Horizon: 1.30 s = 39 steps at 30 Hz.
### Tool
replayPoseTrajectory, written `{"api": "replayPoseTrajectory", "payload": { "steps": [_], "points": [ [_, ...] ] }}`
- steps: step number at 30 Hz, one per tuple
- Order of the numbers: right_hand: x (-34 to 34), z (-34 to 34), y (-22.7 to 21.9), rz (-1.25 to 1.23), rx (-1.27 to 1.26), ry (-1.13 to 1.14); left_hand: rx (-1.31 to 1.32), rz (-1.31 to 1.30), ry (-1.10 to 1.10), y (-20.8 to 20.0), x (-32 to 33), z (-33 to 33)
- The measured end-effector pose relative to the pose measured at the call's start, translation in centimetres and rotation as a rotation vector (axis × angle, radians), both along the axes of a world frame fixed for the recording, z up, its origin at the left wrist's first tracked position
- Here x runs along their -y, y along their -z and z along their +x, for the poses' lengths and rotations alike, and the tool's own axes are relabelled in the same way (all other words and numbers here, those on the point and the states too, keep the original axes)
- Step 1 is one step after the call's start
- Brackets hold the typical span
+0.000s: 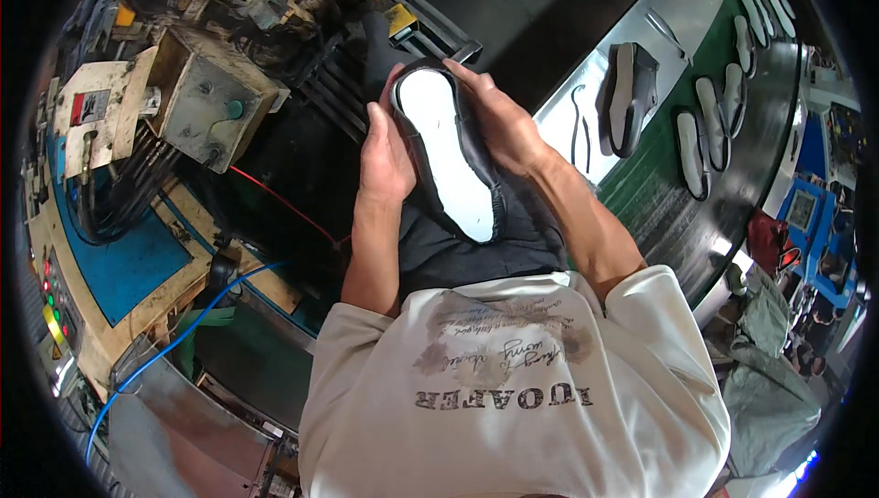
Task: The person is manually lasting shoes by pulling and pressing the upper material onto the last and sole using specialized pliers.
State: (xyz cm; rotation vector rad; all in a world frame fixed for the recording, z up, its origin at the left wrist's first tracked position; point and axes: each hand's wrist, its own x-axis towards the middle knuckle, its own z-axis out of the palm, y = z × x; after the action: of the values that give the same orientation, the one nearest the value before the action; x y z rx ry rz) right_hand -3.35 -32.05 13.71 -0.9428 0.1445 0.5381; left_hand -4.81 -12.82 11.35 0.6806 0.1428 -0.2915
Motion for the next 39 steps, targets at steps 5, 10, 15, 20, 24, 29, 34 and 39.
{"api": "replayPoseTrajectory", "payload": {
  "steps": [5,10,15,20,24,29,34,39],
  "points": [
    [-0.4,-0.6,0.8,-0.581,0.318,-0.075,-0.11,0.35,0.017,0.4,1.8,-1.0],
    [-0.8,-0.3,1.2,-0.722,0.347,-0.103,0.041,0.721,0.018,0.8,2.1,-0.3],
    [-0.2,-6.2,-2.3,-1.087,0.667,-0.202,0.019,0.707,-0.19,1.9,1.7,0.6],
    [2.1,-10.5,-3.4,-1.486,0.978,-0.545,-0.071,0.66,-0.231,0.5,1.0,1.3],
    [3.2,-10.2,-2.0,-1.445,1.095,-0.462,-0.004,0.798,-0.161,1.9,-2.3,4.1],
    [3.8,-10.9,-0.4,-1.329,1.052,-0.339,-0.026,0.821,-0.166,1.6,-2.1,4.2],
    [4.0,-11.4,1.0,-1.388,1.251,-0.255,-0.066,0.762,-0.251,0.3,-1.0,3.8],
    [4.0,-10.4,-1.3,-1.398,1.245,-0.36,0.033,0.899,-0.257,2.0,-2.7,4.2]
  ]
}}
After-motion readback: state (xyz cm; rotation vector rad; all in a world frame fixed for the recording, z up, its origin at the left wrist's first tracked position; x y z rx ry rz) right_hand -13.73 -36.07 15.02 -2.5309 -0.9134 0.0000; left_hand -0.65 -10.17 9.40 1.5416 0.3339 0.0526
